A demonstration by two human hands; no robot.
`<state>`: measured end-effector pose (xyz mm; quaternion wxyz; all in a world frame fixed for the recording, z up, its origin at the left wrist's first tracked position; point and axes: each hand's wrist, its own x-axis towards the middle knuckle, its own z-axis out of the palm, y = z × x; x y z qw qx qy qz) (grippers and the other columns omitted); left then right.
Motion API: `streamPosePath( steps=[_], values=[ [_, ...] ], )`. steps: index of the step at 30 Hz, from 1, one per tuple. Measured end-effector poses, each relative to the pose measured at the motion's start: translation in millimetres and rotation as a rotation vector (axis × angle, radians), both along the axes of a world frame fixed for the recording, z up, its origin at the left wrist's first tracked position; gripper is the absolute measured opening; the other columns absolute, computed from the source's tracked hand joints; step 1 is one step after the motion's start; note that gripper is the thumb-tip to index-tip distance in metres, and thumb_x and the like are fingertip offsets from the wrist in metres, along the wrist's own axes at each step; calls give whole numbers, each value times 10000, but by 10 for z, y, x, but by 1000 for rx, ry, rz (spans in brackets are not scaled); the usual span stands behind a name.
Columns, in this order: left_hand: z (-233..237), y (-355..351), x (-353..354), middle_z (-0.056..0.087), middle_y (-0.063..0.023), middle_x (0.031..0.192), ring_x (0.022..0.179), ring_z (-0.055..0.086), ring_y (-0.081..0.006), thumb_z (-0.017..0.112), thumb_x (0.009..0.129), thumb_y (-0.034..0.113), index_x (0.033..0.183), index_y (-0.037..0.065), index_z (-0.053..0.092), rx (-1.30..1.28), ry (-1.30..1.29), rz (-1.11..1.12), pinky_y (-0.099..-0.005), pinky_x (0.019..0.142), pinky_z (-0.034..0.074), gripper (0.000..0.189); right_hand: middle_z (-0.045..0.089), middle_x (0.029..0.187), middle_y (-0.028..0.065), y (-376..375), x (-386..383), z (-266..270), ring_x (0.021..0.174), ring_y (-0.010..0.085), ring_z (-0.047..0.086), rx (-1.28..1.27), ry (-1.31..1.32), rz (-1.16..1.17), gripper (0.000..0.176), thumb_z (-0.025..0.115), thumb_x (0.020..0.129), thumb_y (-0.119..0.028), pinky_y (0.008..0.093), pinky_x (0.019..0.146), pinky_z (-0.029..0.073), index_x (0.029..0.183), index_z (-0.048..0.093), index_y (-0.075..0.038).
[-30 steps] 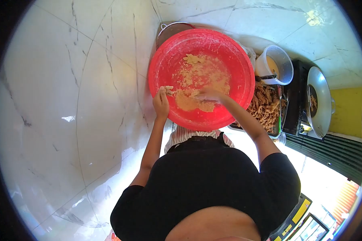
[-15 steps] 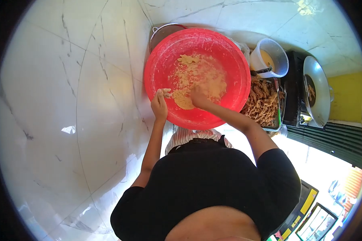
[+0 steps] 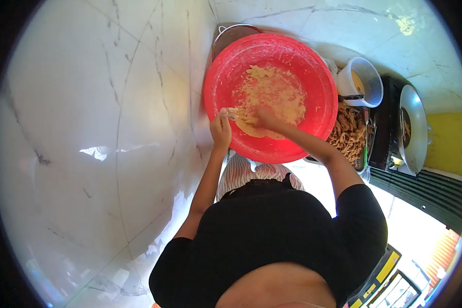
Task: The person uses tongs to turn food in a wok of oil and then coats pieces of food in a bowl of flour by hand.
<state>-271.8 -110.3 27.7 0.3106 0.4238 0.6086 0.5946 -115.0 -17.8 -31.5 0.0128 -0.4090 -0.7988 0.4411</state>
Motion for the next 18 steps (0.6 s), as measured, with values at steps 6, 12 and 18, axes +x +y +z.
streamPosePath(
  steps=[6,12,18],
  values=[
    [-82,-9,-25,614,-107,689,627,588,-161,337,942,235,843,-39,603,14,-15,10,-262,607,465,394,609,846,142,829,-128,-207,775,201,593,-43,70,-376,221,640,734,-147,341,643,473,864,568,16],
    [-72,1,-32,615,-102,690,626,587,-156,334,942,233,851,-35,609,14,2,-9,-255,613,461,394,600,832,108,623,-486,-384,796,185,555,269,679,-368,241,443,821,-178,321,717,431,871,579,13],
    [18,-23,-24,624,-99,714,629,589,-149,328,943,226,856,-32,612,20,6,-16,-254,614,463,393,572,859,66,26,-307,-338,786,152,510,-247,500,-54,247,411,827,-160,313,739,406,925,575,-4]
  ],
)
